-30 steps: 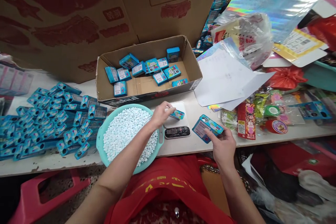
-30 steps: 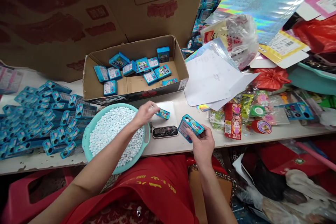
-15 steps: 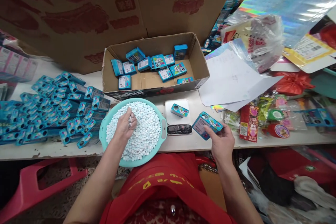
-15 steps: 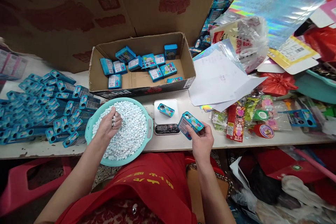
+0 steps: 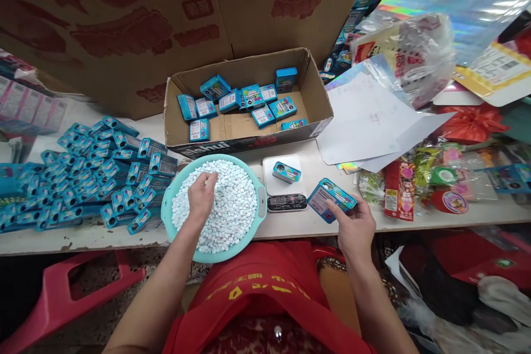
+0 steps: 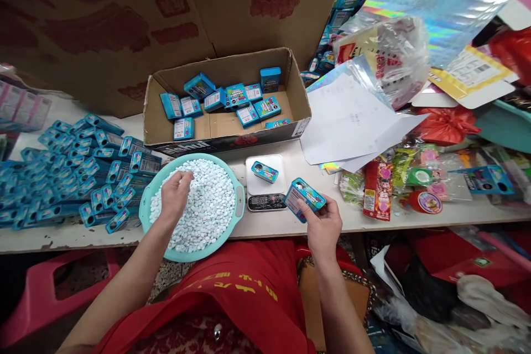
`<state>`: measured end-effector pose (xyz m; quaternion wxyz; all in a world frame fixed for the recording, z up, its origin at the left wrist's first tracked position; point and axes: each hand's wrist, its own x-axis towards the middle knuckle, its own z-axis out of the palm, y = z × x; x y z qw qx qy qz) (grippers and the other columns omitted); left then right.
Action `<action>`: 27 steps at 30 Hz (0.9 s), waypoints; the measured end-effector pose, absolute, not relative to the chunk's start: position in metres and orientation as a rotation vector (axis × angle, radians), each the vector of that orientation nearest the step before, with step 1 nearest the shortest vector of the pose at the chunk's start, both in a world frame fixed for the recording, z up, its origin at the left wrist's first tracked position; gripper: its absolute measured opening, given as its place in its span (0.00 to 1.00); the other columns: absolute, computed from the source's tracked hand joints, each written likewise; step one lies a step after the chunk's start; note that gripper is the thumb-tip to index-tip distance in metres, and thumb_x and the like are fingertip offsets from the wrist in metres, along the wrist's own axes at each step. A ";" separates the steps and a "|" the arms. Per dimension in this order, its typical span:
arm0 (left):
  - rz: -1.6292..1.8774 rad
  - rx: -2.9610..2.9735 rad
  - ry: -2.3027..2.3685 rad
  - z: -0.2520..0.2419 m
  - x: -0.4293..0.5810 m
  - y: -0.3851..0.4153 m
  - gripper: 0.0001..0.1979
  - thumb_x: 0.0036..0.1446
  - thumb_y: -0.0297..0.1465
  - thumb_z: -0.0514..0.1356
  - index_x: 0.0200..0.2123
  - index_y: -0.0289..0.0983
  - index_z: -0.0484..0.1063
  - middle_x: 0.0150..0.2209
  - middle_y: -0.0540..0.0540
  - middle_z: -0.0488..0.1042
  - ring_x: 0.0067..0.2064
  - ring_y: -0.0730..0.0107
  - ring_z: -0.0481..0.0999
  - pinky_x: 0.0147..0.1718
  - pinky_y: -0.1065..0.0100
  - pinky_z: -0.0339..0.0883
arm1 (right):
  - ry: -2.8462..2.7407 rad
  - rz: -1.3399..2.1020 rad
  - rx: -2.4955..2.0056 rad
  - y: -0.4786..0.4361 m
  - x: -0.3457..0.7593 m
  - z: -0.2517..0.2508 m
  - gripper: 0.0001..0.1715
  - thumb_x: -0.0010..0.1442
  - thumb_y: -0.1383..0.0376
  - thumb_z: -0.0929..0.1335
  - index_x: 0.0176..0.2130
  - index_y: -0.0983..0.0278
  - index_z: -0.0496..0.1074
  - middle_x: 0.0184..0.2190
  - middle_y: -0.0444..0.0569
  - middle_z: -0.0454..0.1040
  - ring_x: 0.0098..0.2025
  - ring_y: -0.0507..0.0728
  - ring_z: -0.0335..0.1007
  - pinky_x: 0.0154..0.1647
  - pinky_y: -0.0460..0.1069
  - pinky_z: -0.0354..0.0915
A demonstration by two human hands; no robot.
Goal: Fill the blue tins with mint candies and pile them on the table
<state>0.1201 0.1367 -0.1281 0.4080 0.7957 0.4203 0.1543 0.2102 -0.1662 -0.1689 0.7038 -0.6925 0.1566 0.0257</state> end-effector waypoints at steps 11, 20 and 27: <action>0.386 2.650 0.232 -0.144 0.173 0.102 0.11 0.58 0.33 0.57 0.44 0.39 0.70 0.46 0.43 0.73 0.50 0.61 0.70 0.50 0.60 0.62 | 0.476 -0.125 -1.654 -0.175 0.218 -0.216 0.31 0.41 0.53 0.75 0.41 0.64 0.64 0.35 0.48 0.72 0.37 0.56 0.70 0.41 0.53 0.68; -0.212 2.586 0.121 -0.153 0.228 0.061 0.16 0.54 0.34 0.61 0.46 0.38 0.68 0.46 0.43 0.73 0.48 0.59 0.72 0.44 0.62 0.65 | 0.357 -0.304 -1.898 -0.179 0.213 -0.245 0.44 0.42 0.48 0.73 0.51 0.67 0.60 0.51 0.60 0.63 0.58 0.67 0.58 0.58 0.64 0.56; -0.110 1.956 0.194 -0.116 0.165 0.053 0.20 0.47 0.37 0.66 0.44 0.39 0.72 0.43 0.46 0.74 0.46 0.62 0.72 0.47 0.65 0.63 | -0.375 0.202 -1.949 -0.141 0.202 -0.161 0.34 0.51 0.54 0.71 0.54 0.64 0.63 0.48 0.56 0.70 0.51 0.63 0.67 0.52 0.59 0.64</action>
